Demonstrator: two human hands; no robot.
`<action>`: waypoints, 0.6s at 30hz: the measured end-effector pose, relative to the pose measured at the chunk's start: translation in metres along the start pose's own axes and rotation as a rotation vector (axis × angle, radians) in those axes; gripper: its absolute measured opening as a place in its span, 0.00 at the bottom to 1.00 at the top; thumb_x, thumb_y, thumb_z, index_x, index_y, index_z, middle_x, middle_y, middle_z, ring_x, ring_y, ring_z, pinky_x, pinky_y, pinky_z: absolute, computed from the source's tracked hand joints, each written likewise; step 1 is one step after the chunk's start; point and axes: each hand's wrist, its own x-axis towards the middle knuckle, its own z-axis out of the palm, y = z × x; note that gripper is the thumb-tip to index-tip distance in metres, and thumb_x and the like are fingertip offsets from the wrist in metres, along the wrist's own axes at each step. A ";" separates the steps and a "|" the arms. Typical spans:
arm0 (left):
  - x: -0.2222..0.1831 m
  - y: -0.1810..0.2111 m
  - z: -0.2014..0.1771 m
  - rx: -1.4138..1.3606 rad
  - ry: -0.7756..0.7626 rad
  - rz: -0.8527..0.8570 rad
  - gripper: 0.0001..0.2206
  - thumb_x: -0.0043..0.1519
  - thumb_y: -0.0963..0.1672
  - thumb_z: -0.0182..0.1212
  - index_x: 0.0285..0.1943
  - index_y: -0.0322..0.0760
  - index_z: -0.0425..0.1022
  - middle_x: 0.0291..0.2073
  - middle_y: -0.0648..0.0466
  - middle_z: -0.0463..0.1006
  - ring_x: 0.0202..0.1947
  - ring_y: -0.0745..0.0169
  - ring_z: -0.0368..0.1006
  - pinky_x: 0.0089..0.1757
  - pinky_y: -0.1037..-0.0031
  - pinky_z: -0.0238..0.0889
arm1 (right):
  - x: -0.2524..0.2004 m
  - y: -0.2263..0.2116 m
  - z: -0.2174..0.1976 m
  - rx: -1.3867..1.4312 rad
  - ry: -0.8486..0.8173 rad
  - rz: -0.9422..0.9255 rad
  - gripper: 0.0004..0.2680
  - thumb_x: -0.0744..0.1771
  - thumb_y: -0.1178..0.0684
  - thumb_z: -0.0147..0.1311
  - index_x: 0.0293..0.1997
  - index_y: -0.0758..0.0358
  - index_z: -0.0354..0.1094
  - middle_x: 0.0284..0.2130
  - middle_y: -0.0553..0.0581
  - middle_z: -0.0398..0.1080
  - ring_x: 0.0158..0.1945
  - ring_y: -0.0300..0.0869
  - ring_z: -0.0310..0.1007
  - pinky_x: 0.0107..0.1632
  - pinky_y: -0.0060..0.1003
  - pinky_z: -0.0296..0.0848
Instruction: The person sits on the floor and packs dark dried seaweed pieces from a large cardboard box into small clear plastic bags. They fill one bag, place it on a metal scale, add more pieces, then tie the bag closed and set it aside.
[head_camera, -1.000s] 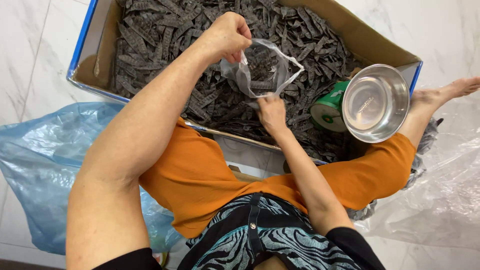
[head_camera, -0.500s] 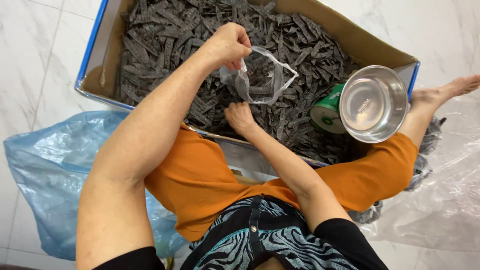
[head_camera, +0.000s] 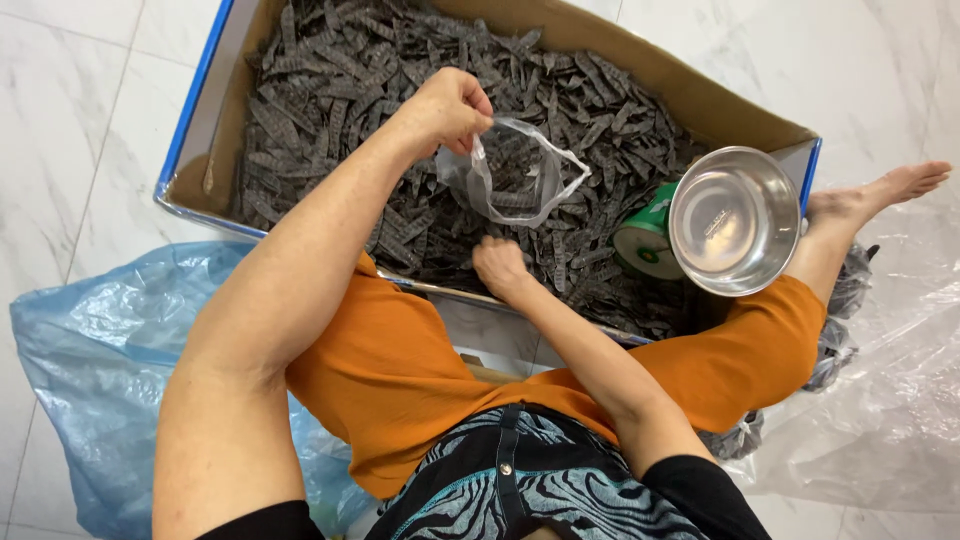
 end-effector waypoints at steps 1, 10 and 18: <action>0.002 -0.002 0.000 -0.063 -0.017 0.010 0.05 0.60 0.37 0.63 0.44 0.28 0.76 0.30 0.47 0.81 0.28 0.59 0.82 0.27 0.69 0.75 | -0.009 0.007 -0.009 0.044 0.013 0.045 0.03 0.64 0.56 0.53 0.34 0.62 0.72 0.36 0.62 0.73 0.39 0.52 0.77 0.38 0.46 0.75; 0.009 -0.020 -0.003 -0.293 -0.034 -0.083 0.12 0.60 0.35 0.58 0.53 0.28 0.71 0.35 0.44 0.80 0.28 0.58 0.83 0.29 0.69 0.79 | -0.090 0.045 -0.200 0.990 0.029 0.428 0.08 0.67 0.53 0.55 0.43 0.67 0.67 0.33 0.67 0.72 0.38 0.60 0.73 0.42 0.51 0.72; 0.018 -0.025 0.033 -0.409 -0.160 -0.093 0.20 0.60 0.34 0.54 0.62 0.33 0.66 0.36 0.43 0.77 0.24 0.53 0.77 0.27 0.59 0.77 | 0.026 0.076 -0.170 0.224 -0.047 0.331 0.07 0.69 0.53 0.44 0.43 0.61 0.69 0.39 0.65 0.76 0.45 0.59 0.77 0.44 0.56 0.73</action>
